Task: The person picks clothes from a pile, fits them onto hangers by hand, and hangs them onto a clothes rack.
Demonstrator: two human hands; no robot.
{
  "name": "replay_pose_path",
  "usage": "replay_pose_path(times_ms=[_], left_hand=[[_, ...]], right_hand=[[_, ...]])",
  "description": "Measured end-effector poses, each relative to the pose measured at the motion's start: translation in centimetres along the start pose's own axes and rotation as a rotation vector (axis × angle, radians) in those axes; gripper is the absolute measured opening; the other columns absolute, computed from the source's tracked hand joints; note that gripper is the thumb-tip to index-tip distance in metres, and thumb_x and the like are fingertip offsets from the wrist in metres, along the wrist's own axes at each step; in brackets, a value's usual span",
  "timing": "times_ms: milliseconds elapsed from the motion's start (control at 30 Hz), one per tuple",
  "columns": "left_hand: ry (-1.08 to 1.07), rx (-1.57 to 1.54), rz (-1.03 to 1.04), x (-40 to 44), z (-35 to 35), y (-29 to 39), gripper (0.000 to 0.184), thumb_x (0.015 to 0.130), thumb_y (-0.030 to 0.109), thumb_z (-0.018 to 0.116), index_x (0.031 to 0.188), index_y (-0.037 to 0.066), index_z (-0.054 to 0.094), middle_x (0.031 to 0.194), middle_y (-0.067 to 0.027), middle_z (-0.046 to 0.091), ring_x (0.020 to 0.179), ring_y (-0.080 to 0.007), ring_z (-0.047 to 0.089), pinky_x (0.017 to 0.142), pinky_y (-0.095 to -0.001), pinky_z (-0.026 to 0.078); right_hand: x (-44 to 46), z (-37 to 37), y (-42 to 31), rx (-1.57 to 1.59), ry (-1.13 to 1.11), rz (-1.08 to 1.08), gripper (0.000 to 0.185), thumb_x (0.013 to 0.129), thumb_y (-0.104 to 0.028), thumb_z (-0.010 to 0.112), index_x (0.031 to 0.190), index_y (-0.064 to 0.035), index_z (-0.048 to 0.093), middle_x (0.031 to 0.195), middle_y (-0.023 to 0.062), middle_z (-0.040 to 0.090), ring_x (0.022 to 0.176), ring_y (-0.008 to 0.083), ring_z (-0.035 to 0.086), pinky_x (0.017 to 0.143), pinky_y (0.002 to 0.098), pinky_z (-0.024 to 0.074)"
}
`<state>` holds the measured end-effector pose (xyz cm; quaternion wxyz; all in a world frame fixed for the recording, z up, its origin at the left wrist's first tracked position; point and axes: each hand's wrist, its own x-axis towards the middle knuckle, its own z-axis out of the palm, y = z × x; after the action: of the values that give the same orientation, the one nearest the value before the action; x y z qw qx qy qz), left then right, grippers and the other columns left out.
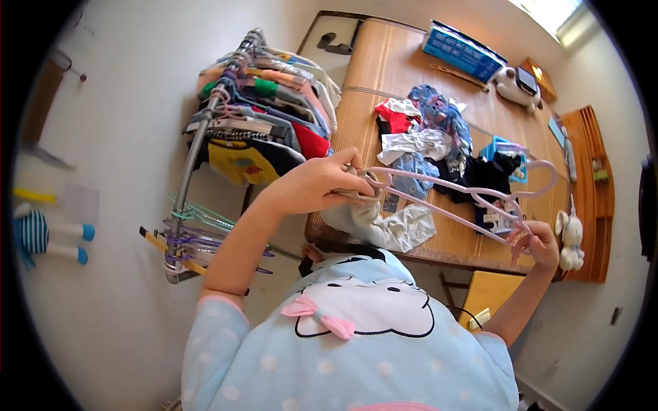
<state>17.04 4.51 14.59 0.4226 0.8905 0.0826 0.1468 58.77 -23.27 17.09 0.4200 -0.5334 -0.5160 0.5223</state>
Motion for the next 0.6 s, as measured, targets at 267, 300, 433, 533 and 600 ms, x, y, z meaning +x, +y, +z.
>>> replay_pose_path(times_ms=[267, 300, 433, 533, 600], left_hand=[[-0.301, 0.186, 0.308, 4.6, 0.1, 5.0, 0.029, 0.071, 0.005, 0.071, 0.097, 0.019, 0.068, 0.097, -0.0086, 0.048, 0.078, -0.0256, 0.055, 0.067, -0.0360, 0.045], [-0.289, 0.187, 0.375, 5.1, 0.5, 5.3, 0.030, 0.071, 0.005, 0.071, 0.098, 0.018, 0.067, 0.097, -0.0085, 0.048, 0.079, -0.0267, 0.055, 0.068, -0.0372, 0.045], [-0.205, 0.198, 0.417, 5.9, 1.6, 6.2, 0.021, 0.078, 0.011, 0.068, 0.098, 0.018, 0.065, 0.103, -0.0068, 0.052, 0.081, -0.0272, 0.059, 0.072, -0.0383, 0.048], [-0.124, 0.125, 0.324, 5.5, 1.5, 6.1, 0.032, 0.071, 0.003, 0.071, 0.100, 0.015, 0.066, 0.110, -0.0083, 0.055, 0.092, -0.0262, 0.060, 0.077, -0.0350, 0.049], [-0.099, 0.172, 0.337, 5.2, 1.9, 5.7, 0.032, 0.073, 0.002, 0.071, 0.103, 0.013, 0.064, 0.108, -0.0073, 0.060, 0.090, -0.0266, 0.062, 0.077, -0.0326, 0.050]], right_hand=[[0.1, -0.5, -7.3, -0.064, -0.215, 0.047, 0.044, 0.095, -0.032, 0.057, 0.114, 0.0072, 0.061, 0.082, 0.0135, 0.068, 0.051, 0.0218, 0.067, 0.044, 0.0260, 0.0497], [1.2, 0.5, -8.1, -0.140, -0.253, 0.029, 0.043, 0.095, -0.031, 0.057, 0.115, 0.0070, 0.061, 0.079, 0.0129, 0.067, 0.051, 0.0209, 0.067, 0.045, 0.0261, 0.0498], [4.4, 4.8, -8.4, -0.322, -0.300, -0.071, 0.038, 0.094, -0.027, 0.058, 0.114, 0.0061, 0.064, 0.072, 0.0104, 0.064, 0.051, 0.0180, 0.065, 0.048, 0.0254, 0.0494], [4.4, 4.3, -7.1, -0.307, -0.186, -0.168, 0.036, 0.094, -0.025, 0.057, 0.111, 0.0057, 0.065, 0.068, 0.0079, 0.062, 0.052, 0.0158, 0.064, 0.049, 0.0245, 0.0484], [4.5, 3.8, -6.1, -0.408, -0.166, -0.148, 0.047, 0.096, -0.038, 0.052, 0.108, 0.0058, 0.066, 0.078, 0.0116, 0.063, 0.057, 0.0173, 0.065, 0.048, 0.0253, 0.0499]])
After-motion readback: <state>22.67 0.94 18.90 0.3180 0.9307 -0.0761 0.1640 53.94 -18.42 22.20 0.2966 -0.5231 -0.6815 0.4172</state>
